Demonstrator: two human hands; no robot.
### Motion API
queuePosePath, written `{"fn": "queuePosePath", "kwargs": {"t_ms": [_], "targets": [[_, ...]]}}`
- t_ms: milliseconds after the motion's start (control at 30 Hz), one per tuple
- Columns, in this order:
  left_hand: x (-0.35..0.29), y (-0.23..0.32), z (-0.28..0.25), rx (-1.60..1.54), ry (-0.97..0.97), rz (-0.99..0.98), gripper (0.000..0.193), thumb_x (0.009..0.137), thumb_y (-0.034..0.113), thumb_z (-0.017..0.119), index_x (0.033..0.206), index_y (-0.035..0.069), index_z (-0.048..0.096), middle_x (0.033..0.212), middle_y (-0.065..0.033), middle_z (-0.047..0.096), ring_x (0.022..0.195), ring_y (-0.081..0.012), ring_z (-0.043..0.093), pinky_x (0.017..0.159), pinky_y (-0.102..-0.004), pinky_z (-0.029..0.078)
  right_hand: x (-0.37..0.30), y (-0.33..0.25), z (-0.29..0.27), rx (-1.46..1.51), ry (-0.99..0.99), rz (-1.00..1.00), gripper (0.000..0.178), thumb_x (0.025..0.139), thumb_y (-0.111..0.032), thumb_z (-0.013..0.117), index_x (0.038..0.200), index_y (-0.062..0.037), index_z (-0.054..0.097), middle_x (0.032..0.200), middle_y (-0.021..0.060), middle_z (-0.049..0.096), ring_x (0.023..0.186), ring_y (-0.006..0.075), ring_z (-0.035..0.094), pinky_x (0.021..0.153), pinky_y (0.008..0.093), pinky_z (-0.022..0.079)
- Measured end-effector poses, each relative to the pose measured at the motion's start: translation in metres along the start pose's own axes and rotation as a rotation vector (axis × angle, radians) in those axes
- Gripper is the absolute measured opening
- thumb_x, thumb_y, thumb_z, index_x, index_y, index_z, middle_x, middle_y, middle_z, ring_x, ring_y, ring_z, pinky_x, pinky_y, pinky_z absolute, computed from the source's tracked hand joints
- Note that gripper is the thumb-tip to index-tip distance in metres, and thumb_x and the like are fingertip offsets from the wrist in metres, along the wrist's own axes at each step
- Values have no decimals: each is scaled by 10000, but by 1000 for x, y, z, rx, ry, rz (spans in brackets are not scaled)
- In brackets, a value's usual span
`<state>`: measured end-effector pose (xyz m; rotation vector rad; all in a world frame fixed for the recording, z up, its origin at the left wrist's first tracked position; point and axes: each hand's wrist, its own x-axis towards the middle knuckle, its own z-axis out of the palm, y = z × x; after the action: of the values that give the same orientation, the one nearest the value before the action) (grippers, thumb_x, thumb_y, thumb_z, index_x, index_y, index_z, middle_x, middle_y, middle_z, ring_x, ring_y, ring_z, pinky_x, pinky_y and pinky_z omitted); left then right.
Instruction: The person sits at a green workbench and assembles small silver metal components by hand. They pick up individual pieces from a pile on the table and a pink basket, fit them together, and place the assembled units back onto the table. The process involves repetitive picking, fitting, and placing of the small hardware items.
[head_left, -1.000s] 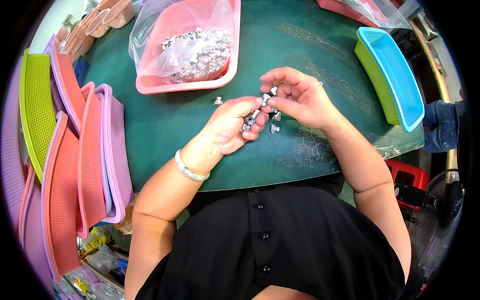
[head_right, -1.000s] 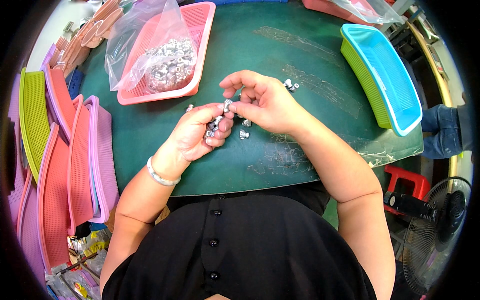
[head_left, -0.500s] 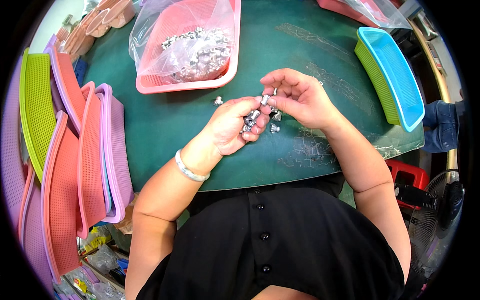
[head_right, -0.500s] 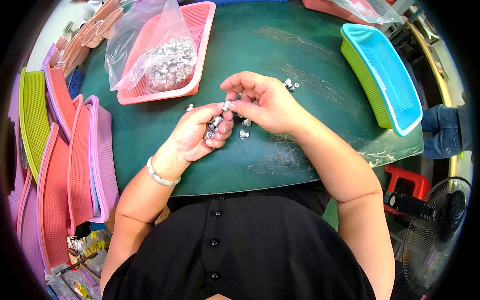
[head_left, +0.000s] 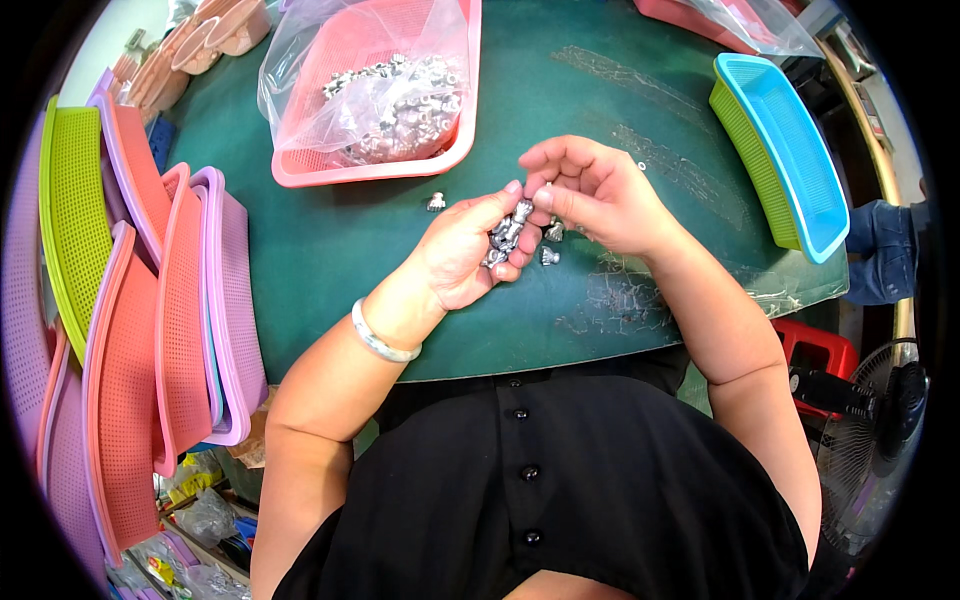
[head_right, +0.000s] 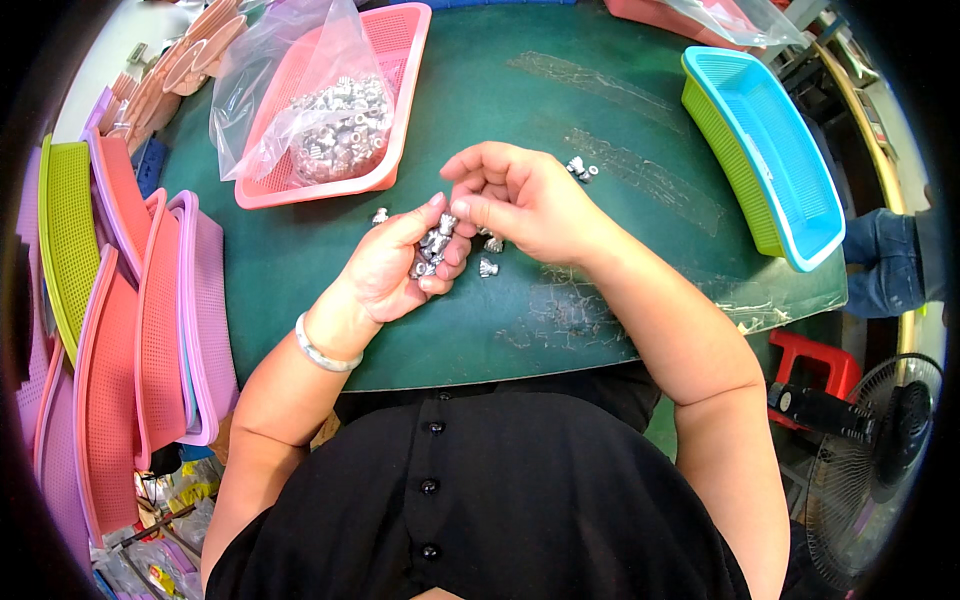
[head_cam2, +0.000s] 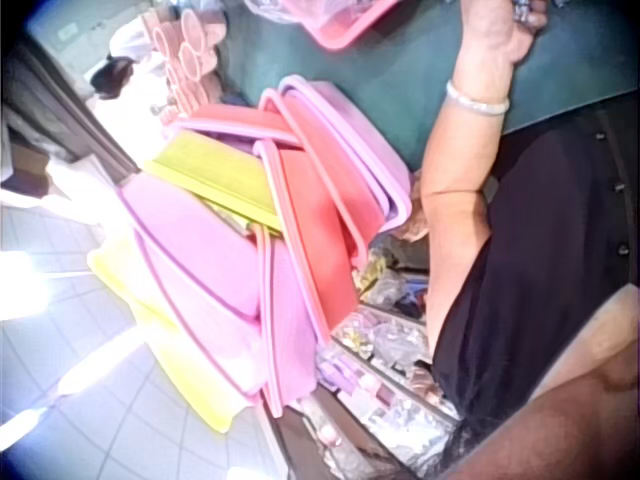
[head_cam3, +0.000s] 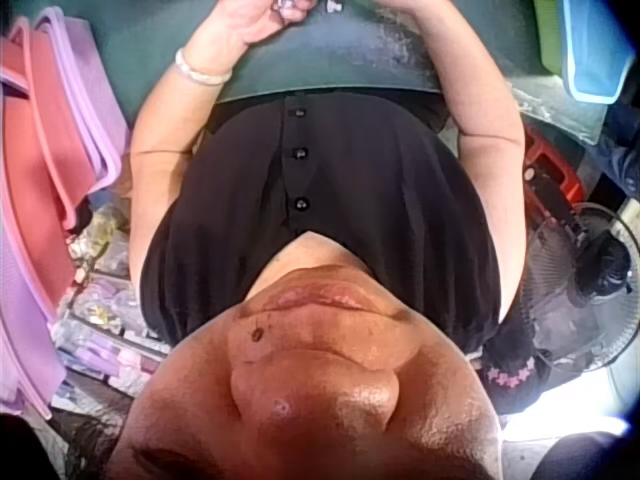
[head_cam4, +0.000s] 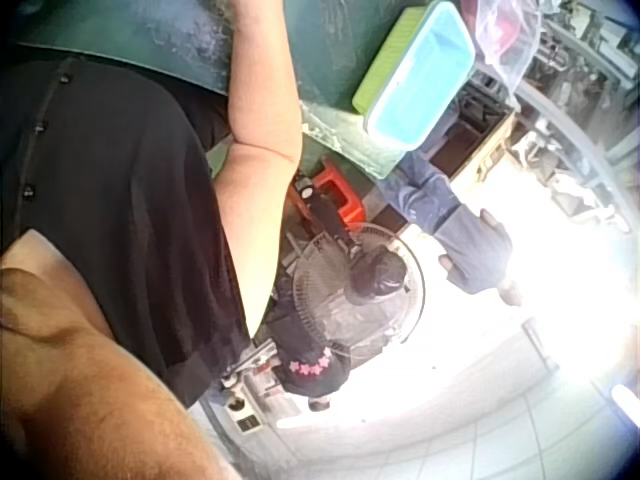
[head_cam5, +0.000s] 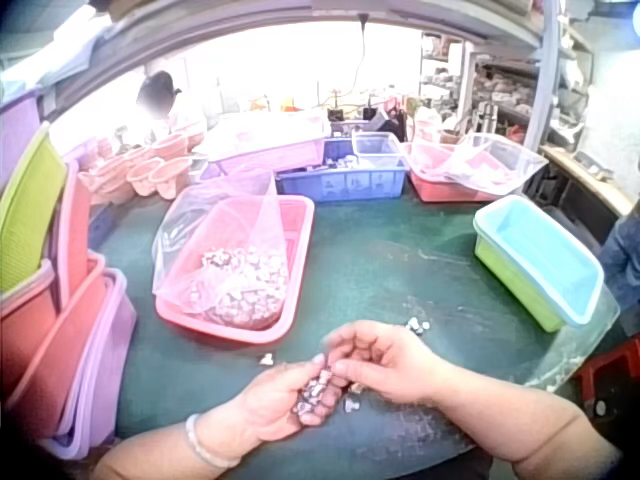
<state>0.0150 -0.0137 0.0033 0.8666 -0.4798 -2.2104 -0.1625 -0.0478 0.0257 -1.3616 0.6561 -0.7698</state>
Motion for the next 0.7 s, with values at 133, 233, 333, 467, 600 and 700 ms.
{"fn": "queuePosePath", "kwargs": {"t_ms": [133, 233, 333, 467, 600, 700], "targets": [[-1, 2, 0, -6, 0, -14, 362, 917, 342, 442, 884, 5, 571, 639, -39, 535, 547, -98, 467, 391, -174, 330, 2, -8, -5, -19, 79, 133, 256, 854, -127, 558, 1065, 14, 518, 847, 43, 587, 603, 33, 493, 470, 167, 391], [-1, 2, 1, -34, -8, -21, 365, 920, 341, 436, 896, 2, 570, 642, -40, 535, 543, -101, 457, 396, -180, 329, 4, -3, -8, 11, 114, 195, 261, 875, -183, 537, 1057, 3, 525, 845, 46, 581, 562, 28, 464, 407, 160, 351], [-2, 2, 0, -47, -10, -27, 356, 921, 328, 431, 899, 0, 569, 648, -45, 540, 546, -105, 465, 396, -182, 337, 5, -2, -8, 76, 125, 236, 269, 887, -221, 524, 1040, 0, 530, 831, 48, 575, 545, 35, 458, 391, 166, 342], [-2, 3, 1, -33, -15, 2, 332, 906, 310, 449, 899, 0, 568, 678, -58, 554, 565, -118, 489, 404, -192, 357, 6, -1, -9, 125, 139, 259, 308, 904, -275, 496, 1023, 8, 525, 829, 61, 565, 539, 49, 464, 385, 174, 339], [-4, 2, 11, 11, 60, 80, 288, 878, 294, 499, 884, 16, 577, 721, -64, 566, 575, -129, 506, 416, -201, 371, 7, 1, -10, 187, 142, 259, 380, 920, -336, 445, 1038, 21, 500, 855, 91, 547, 539, 64, 474, 376, 180, 334], [-5, -1, 15, 91, 106, 130, 216, 857, 251, 551, 877, 39, 586, 729, -44, 555, 568, -108, 492, 417, -187, 355, 7, 3, -8, 234, 148, 255, 421, 925, -370, 419, 1054, 26, 482, 865, 106, 537, 538, 72, 480, 369, 183, 328]]}}
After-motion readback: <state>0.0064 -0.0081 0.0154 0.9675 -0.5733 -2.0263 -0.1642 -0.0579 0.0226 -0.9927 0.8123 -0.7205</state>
